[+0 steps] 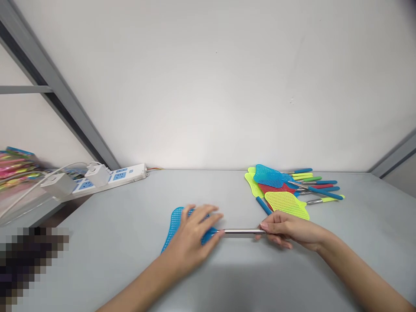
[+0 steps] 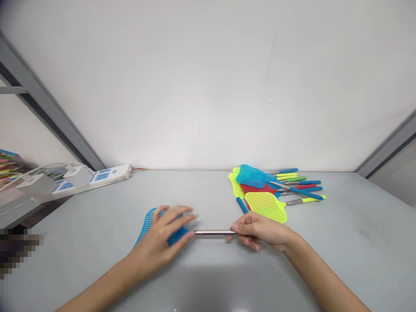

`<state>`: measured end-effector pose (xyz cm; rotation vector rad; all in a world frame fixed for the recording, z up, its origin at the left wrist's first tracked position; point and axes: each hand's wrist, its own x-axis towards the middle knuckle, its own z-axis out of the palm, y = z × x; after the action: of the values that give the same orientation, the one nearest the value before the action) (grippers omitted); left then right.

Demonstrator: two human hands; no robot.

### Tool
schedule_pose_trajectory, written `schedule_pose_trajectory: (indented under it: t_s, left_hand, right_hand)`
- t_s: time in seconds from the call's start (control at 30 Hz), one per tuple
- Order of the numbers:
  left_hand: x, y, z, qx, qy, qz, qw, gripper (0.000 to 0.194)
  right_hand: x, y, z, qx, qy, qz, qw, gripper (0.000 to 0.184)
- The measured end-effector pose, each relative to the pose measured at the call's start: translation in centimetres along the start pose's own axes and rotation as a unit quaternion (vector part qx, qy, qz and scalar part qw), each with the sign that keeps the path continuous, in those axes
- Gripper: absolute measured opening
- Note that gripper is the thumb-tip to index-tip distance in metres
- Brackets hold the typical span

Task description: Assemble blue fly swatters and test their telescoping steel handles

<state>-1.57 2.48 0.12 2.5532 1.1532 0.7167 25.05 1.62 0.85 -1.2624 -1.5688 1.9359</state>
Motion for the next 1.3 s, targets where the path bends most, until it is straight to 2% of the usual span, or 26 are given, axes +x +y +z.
schedule_pose_trajectory:
  t_s: [0.07,0.1,0.2,0.3,0.43,0.5,0.57,0.67,0.8,1.0,1.13,1.3]
  left_hand:
    - [-0.3,0.8,0.3,-0.034,-0.106,0.049,0.993,0.028]
    - [-0.5,1.0,0.5,-0.046,-0.141,0.055,0.987,0.027]
    - [-0.6,0.9,0.8,-0.052,-0.167,0.037,0.984,0.027]
    - [-0.6,0.3,0.7,-0.041,-0.148,0.011,0.988,0.028]
    - [-0.4,0.0,0.5,-0.038,-0.142,-0.012,0.989,0.029]
    - [-0.4,0.1,0.4,-0.036,-0.147,-0.021,0.988,0.029]
    - [-0.4,0.3,0.3,-0.035,-0.151,-0.027,0.987,0.030]
    - [-0.3,0.4,0.2,-0.038,-0.148,-0.034,0.988,0.032]
    - [-0.1,0.3,0.1,-0.049,-0.126,-0.043,0.990,0.033]
    - [0.1,0.0,0.0,-0.088,-0.086,-0.057,0.991,0.031]
    - [0.1,-0.4,-0.1,-0.084,-0.090,-0.074,0.990,0.031]
    - [0.2,-0.5,-0.2,-0.109,-0.077,-0.096,0.986,0.031]
  right_hand:
    - [0.2,0.1,0.7,0.001,-0.017,-0.001,1.000,0.040]
    - [0.2,0.0,1.0,-0.004,-0.025,0.001,1.000,0.041]
    - [-0.1,-0.4,1.2,-0.029,-0.021,0.002,0.999,0.045]
    - [-0.7,-0.9,-0.1,-0.059,0.080,-0.002,0.995,0.044]
    - [-1.2,-0.8,-2.6,-0.087,0.266,-0.007,0.960,0.041]
    - [-0.9,-0.3,-3.2,-0.119,0.316,0.028,0.941,0.039]
    - [-0.4,0.4,-3.1,-0.180,0.307,0.056,0.933,0.037]
    - [0.4,1.3,-2.6,-0.290,0.298,0.040,0.909,0.034]
    - [0.9,1.9,-2.2,-0.336,0.300,0.027,0.892,0.030]
    - [0.4,1.2,-2.0,-0.312,0.315,0.006,0.896,0.032]
    - [0.1,0.7,-1.8,-0.229,0.288,-0.002,0.930,0.024]
    - [-0.3,0.1,-1.8,-0.137,0.263,-0.074,0.952,0.035]
